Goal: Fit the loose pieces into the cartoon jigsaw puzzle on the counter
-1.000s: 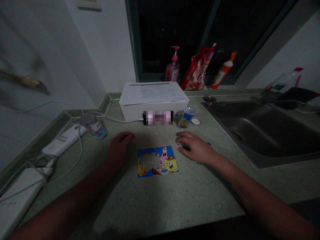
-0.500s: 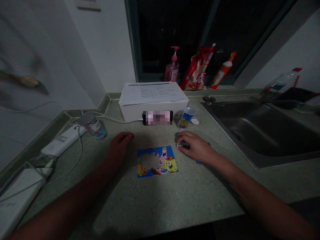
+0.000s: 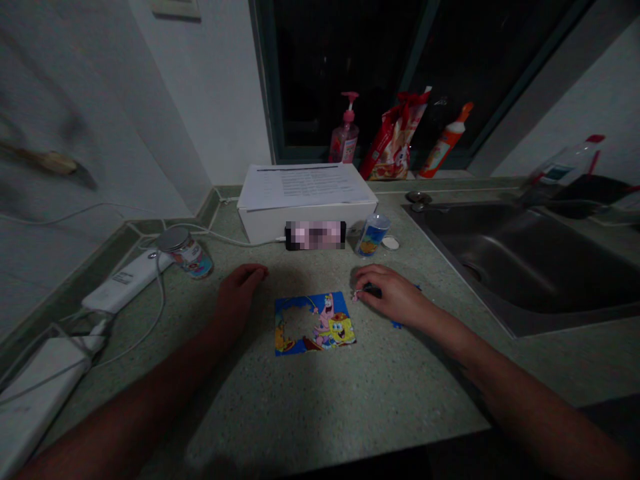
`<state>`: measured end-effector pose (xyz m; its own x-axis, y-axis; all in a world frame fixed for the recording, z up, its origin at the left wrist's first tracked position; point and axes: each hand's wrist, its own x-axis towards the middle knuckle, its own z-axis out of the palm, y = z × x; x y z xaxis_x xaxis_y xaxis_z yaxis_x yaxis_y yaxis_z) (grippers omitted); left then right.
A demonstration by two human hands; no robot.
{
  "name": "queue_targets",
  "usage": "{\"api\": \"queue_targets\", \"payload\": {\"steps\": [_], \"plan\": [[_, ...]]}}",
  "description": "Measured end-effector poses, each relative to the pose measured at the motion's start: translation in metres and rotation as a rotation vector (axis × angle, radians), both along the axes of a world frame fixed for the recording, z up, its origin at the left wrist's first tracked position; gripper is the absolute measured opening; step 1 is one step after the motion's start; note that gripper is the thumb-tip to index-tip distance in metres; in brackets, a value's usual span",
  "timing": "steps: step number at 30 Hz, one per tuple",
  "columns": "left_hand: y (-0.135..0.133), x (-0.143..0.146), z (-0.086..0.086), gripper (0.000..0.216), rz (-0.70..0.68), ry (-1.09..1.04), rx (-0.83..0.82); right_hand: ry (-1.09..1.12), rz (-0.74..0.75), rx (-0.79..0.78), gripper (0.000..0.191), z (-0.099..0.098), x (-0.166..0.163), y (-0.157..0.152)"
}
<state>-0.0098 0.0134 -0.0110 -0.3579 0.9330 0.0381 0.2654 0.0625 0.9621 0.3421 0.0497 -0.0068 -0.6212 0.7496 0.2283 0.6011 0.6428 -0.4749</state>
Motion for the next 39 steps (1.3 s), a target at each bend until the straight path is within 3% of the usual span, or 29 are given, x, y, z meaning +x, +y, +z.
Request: {"api": "queue_targets", "payload": {"steps": [8, 14, 21, 30, 35, 39], "plan": [[-0.001, 0.001, 0.002, 0.032, -0.01, 0.0, 0.003, 0.092, 0.013, -0.09, 0.011, 0.009, 0.001, -0.002], [-0.002, 0.002, 0.004, 0.029, -0.025, 0.036, 0.018, 0.268, -0.074, -0.25, 0.003, 0.009, -0.001, -0.007], [-0.011, 0.01, 0.004, 0.024, -0.087, 0.186, 0.101, 0.348, -0.099, -0.383, 0.004, 0.004, -0.014, -0.012], [-0.034, 0.027, 0.005, 0.015, -0.372, 0.464, 0.334, 0.438, -0.118, -0.503, 0.01, -0.002, -0.035, -0.021], [-0.042, 0.037, 0.004, 0.01, -0.58, 0.611, 0.593, 0.462, -0.109, -0.571, 0.011, -0.002, -0.051, -0.03], [-0.048, 0.043, 0.005, 0.013, -0.652, 0.67, 0.706, 0.492, -0.086, -0.615, 0.012, -0.001, -0.061, -0.038]]}}
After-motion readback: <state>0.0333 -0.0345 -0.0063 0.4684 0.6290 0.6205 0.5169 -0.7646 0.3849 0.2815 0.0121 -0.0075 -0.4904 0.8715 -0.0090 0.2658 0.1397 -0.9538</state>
